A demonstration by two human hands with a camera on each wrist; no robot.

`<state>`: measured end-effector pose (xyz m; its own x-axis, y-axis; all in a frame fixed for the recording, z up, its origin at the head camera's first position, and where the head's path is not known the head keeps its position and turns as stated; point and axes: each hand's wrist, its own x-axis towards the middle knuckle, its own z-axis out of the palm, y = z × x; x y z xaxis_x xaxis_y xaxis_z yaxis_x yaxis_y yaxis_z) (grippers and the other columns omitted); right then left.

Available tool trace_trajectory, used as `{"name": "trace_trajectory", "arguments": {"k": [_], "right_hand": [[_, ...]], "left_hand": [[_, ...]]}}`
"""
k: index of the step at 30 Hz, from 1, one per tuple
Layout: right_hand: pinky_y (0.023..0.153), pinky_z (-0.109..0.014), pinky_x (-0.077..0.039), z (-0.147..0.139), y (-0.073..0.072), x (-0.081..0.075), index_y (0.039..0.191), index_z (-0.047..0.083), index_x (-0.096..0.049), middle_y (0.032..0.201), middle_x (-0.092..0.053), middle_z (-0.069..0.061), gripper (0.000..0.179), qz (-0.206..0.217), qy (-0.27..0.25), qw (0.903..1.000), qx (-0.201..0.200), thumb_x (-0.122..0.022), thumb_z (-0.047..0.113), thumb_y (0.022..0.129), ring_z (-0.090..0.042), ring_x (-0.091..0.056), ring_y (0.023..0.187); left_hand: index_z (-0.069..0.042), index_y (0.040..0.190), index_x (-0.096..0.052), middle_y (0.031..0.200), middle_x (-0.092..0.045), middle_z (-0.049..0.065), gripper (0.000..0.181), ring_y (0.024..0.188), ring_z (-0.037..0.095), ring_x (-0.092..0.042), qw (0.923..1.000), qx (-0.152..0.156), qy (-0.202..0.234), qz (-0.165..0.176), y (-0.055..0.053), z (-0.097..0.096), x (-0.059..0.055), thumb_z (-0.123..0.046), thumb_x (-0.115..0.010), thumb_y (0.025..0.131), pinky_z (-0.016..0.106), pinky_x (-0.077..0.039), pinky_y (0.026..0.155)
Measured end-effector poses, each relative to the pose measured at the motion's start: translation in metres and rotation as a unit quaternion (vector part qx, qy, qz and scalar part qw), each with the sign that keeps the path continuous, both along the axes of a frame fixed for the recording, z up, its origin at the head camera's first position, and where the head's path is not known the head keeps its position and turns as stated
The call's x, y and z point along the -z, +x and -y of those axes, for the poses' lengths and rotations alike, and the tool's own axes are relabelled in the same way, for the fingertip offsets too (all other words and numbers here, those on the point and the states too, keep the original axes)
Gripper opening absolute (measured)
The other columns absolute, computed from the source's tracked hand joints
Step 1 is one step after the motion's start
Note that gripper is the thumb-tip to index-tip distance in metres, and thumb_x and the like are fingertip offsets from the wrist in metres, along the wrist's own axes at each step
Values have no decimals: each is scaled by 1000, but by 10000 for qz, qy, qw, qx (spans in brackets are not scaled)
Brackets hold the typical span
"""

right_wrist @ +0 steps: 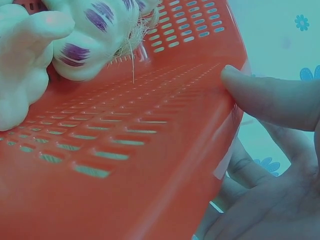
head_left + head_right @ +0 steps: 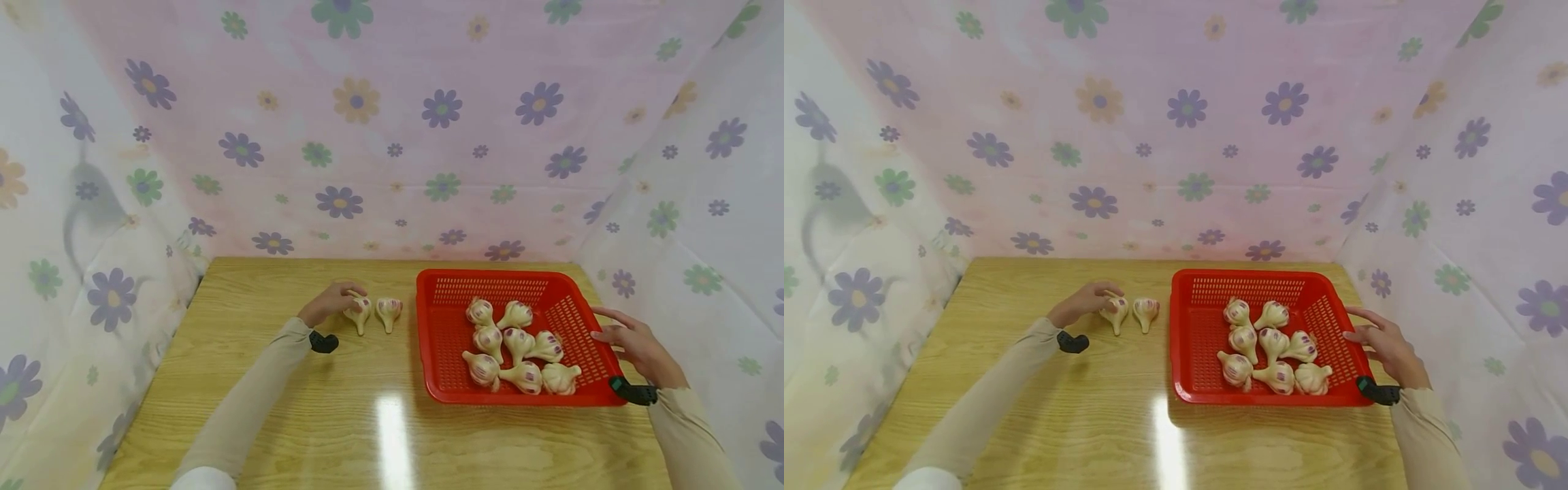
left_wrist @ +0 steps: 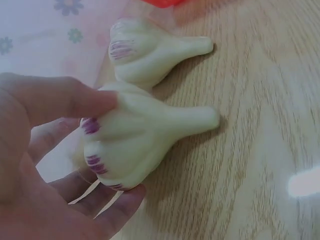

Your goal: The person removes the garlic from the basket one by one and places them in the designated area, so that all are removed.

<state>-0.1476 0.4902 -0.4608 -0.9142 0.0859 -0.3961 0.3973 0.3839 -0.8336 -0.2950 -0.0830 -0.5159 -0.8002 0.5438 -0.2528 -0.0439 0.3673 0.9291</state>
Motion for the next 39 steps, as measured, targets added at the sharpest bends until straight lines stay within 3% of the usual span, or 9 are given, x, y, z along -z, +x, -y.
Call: {"name": "trace_trajectory", "arguments": {"k": [4,12,19,26,32,39], "right_hand": [[76,-37,-52,0,2,0,150,15,-25,94,-61,17,66,-19,-73,10000,10,-59,27,95,-10,-62,86],[76,-37,-52,0,4,-1,151,17,-25,94,-61,19,67,-49,-196,9998,30,-60,26,94,-9,-62,86],[76,-37,-52,0,2,-1,151,16,-24,94,-61,18,67,-98,-158,9998,12,-59,27,95,-9,-62,86],[77,-37,-51,0,2,-1,151,17,-24,96,-62,16,67,-128,-127,9998,-36,-59,25,95,-10,-62,87],[77,-37,-51,-1,2,1,151,19,-25,96,-62,16,67,-106,-151,9998,-32,-60,26,94,-11,-62,88],[77,-38,-52,-1,2,2,151,17,-24,96,-61,16,68,-108,-85,9999,-32,-60,28,94,-11,-62,88]], "left_hand": [[3,129,-53,132,-50,18,39,109,31,-54,10000,-74,-9,-38,0,-2,3,-6,-57,91,44,-44,90],[4,129,-53,144,-38,20,41,136,38,-28,9998,-38,180,-118,1,-5,6,-2,-56,89,48,-42,95],[4,131,-52,141,-43,19,43,132,34,-36,9997,-45,220,-122,2,-5,5,3,-53,88,47,-41,96],[3,133,-49,144,-38,19,46,129,35,-39,9997,-70,144,-174,4,-3,4,4,-51,87,49,-40,97],[2,132,-51,138,-45,21,45,122,35,-44,9980,-381,323,-377,5,0,5,4,-51,87,47,-44,91],[-3,131,-54,136,-46,22,42,110,33,-52,9966,-665,196,-438,7,4,-11,-2,-55,89,50,-44,90]]}}
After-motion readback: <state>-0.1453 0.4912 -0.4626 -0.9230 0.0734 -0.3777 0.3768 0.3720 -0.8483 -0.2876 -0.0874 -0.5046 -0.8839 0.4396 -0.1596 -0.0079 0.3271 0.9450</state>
